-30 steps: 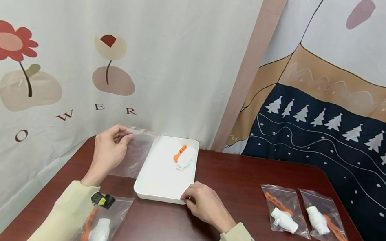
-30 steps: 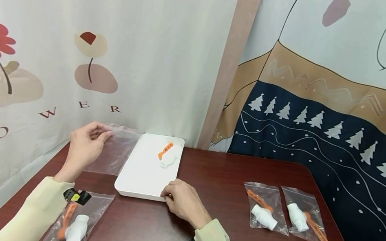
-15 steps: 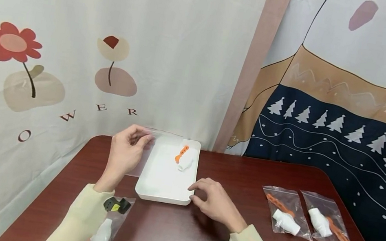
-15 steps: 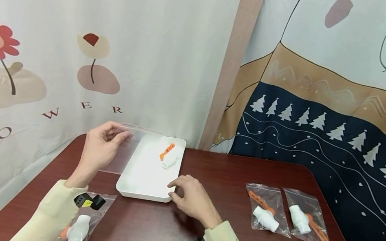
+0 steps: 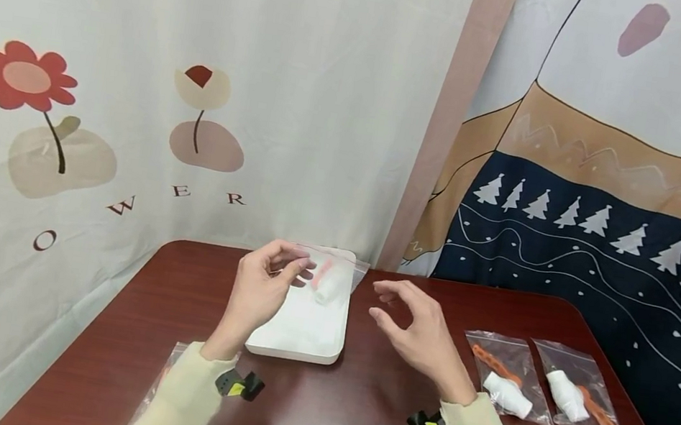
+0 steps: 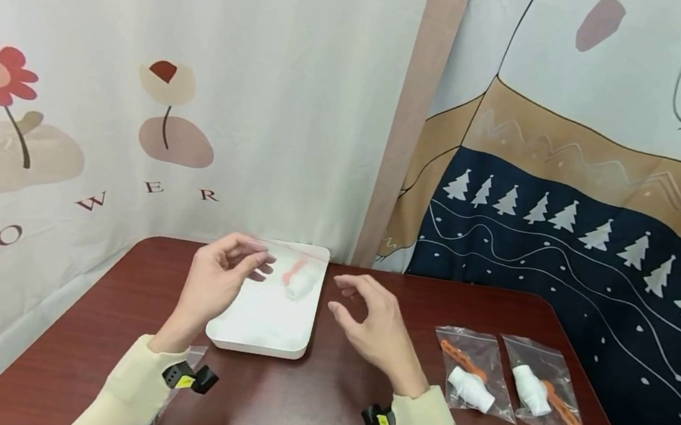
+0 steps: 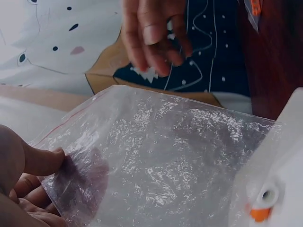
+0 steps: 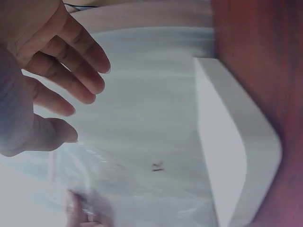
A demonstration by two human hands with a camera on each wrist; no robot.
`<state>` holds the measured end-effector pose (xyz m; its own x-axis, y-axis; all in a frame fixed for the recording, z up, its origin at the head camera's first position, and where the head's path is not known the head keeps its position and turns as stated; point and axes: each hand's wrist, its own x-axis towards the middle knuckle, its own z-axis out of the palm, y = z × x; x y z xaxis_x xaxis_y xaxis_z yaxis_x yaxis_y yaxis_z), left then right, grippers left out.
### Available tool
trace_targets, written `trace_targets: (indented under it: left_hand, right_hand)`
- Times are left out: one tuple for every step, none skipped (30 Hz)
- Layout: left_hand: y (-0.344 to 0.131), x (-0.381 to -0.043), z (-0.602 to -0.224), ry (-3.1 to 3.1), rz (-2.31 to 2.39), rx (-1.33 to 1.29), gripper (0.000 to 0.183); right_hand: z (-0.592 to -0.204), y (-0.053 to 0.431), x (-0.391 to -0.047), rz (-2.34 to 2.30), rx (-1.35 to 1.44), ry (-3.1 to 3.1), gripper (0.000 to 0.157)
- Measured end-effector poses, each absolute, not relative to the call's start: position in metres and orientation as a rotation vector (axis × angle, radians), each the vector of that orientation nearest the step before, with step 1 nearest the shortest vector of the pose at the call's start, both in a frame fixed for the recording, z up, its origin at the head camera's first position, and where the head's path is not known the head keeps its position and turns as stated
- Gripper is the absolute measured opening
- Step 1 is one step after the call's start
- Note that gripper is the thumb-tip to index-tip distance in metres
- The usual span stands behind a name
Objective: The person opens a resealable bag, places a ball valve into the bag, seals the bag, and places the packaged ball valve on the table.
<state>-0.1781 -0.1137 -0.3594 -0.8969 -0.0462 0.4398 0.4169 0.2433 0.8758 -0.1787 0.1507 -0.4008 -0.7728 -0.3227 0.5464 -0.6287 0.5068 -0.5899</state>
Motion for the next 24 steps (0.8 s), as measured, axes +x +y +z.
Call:
trace_targets:
  left_hand:
    - [-0.111,-0.178,-0.361,-2.144,-1.716,-0.352,0.008]
    - [-0.108,-0.177,-0.363,-2.141,-1.739,-0.365,0.008]
    - [-0.106,-0.177,-0.364,-2.141,-1.763,-0.378,0.009]
    - [-0.103,-0.176,-0.365,-2.142,-1.784,-0.39,0.009]
    - [-0.1,-0.175,-0.367,-2.144,-1.807,-0.402,0.009]
    - [-0.096,-0.174,-0.368,-2.148,-1.831,-0.418,0.009]
    - [-0.093,-0.172,-0.369,-2.152,-1.854,-0.436,0.009]
    - [-0.089,-0.171,-0.37,-2.157,-1.874,-0.455,0.009]
    - [-0.086,-0.169,-0.37,-2.164,-1.889,-0.475,0.009]
    - [-0.083,-0.168,-0.371,-2.175,-1.898,-0.494,0.008]
    - [-0.079,-0.166,-0.372,-2.184,-1.908,-0.517,0.007]
    - [-0.077,-0.165,-0.373,-2.198,-1.911,-0.541,0.007]
    - [-0.074,-0.163,-0.374,-2.213,-1.906,-0.563,0.007]
    - [-0.072,-0.162,-0.375,-2.228,-1.899,-0.582,0.007]
    - [-0.07,-0.161,-0.375,-2.243,-1.89,-0.599,0.006]
    - [-0.069,-0.16,-0.375,-2.256,-1.881,-0.614,0.005]
    - [-0.068,-0.159,-0.375,-2.269,-1.873,-0.628,0.005]
    - [-0.067,-0.158,-0.375,-2.281,-1.863,-0.637,0.005]
    - [-0.066,-0.157,-0.375,-2.29,-1.856,-0.644,0.005]
    - [-0.066,-0.156,-0.375,-2.295,-1.853,-0.651,0.005]
    - [-0.065,-0.156,-0.375,-2.303,-1.847,-0.657,0.005]
    - [-0.065,-0.155,-0.374,-2.309,-1.844,-0.663,0.005]
    - [-0.064,-0.155,-0.374,-2.314,-1.843,-0.671,0.005]
    - [-0.064,-0.154,-0.374,-2.317,-1.841,-0.679,0.005]
  right_hand:
    - [-0.397,0.152,-0.178,1.174,0.776,-2.384,0.038]
    - [-0.394,0.154,-0.177,1.189,0.765,-2.384,0.039]
    - [-0.39,0.155,-0.176,1.204,0.76,-2.383,0.04]
    - [-0.387,0.156,-0.176,1.216,0.756,-2.383,0.041]
    - [-0.384,0.157,-0.175,1.226,0.753,-2.385,0.041]
    - [-0.381,0.157,-0.174,1.231,0.754,-2.387,0.042]
    - [-0.379,0.157,-0.173,1.229,0.756,-2.388,0.042]
    - [-0.376,0.157,-0.172,1.225,0.758,-2.387,0.042]
    - [-0.374,0.157,-0.17,1.221,0.762,-2.385,0.041]
    - [-0.373,0.157,-0.169,1.215,0.765,-2.385,0.04]
    - [-0.371,0.157,-0.168,1.21,0.77,-2.383,0.038]
    - [-0.37,0.156,-0.167,1.205,0.774,-2.381,0.036]
    - [-0.369,0.156,-0.165,1.198,0.778,-2.378,0.033]
    - [-0.368,0.157,-0.164,1.187,0.781,-2.375,0.031]
    - [-0.367,0.157,-0.162,1.177,0.785,-2.368,0.028]
    - [-0.366,0.158,-0.161,1.168,0.789,-2.363,0.024]
    - [-0.366,0.158,-0.16,1.158,0.795,-2.354,0.021]
    - [-0.365,0.16,-0.16,1.147,0.805,-2.345,0.019]
    - [-0.365,0.161,-0.159,1.137,0.818,-2.338,0.017]
    - [-0.364,0.162,-0.159,1.131,0.835,-2.331,0.015]
    - [-0.364,0.163,-0.159,1.128,0.853,-2.327,0.015]
    - [-0.364,0.164,-0.159,1.126,0.871,-2.326,0.014]
    - [-0.364,0.165,-0.159,1.126,0.889,-2.325,0.014]
    - [-0.363,0.166,-0.159,1.122,0.903,-2.33,0.014]
